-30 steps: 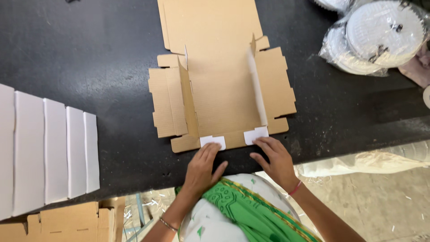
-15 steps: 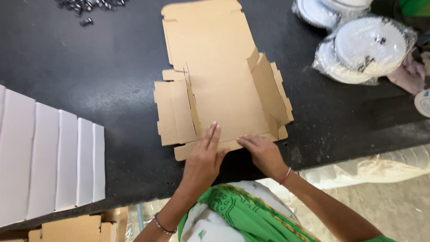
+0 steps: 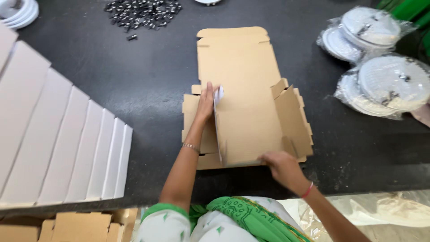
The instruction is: The person folds a cardboard shipping box on the work table, places a white inner box inside it, and sets a plastic-wrapped round LED light fixture into the box. They close the assembled box, stack it with finished boxes, and repeat the packing cycle with another fixture.
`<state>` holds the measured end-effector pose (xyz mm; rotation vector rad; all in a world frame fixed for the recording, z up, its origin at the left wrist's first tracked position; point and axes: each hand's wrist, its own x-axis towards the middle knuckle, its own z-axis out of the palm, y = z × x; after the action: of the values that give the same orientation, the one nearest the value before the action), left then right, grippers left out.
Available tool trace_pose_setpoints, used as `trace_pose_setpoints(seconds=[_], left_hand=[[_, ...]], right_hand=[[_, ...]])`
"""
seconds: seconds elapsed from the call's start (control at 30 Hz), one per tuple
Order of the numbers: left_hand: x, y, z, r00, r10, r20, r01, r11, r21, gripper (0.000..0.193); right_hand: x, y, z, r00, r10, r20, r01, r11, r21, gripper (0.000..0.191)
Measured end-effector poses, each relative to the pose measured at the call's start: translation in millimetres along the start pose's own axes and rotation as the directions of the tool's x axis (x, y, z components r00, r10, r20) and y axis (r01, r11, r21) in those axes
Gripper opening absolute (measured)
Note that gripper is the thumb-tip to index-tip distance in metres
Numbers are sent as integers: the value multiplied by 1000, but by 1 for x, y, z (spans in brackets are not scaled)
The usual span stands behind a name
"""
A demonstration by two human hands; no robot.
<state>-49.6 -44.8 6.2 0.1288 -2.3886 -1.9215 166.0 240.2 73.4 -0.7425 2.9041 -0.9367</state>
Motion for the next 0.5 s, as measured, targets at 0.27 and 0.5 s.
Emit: trace_pose_setpoints(seconds=[0.27,0.5], left_hand=[[-120,9,-9,984,-172,-34,155,943,-293,68],[-122,14,-2,997,-69,43,81,837,-541,58]], right_hand=[[-60,-16,-22,885,180,430,-242,966,93,24],[-12,64,-29,813,561,-156,-282,614,737,40]])
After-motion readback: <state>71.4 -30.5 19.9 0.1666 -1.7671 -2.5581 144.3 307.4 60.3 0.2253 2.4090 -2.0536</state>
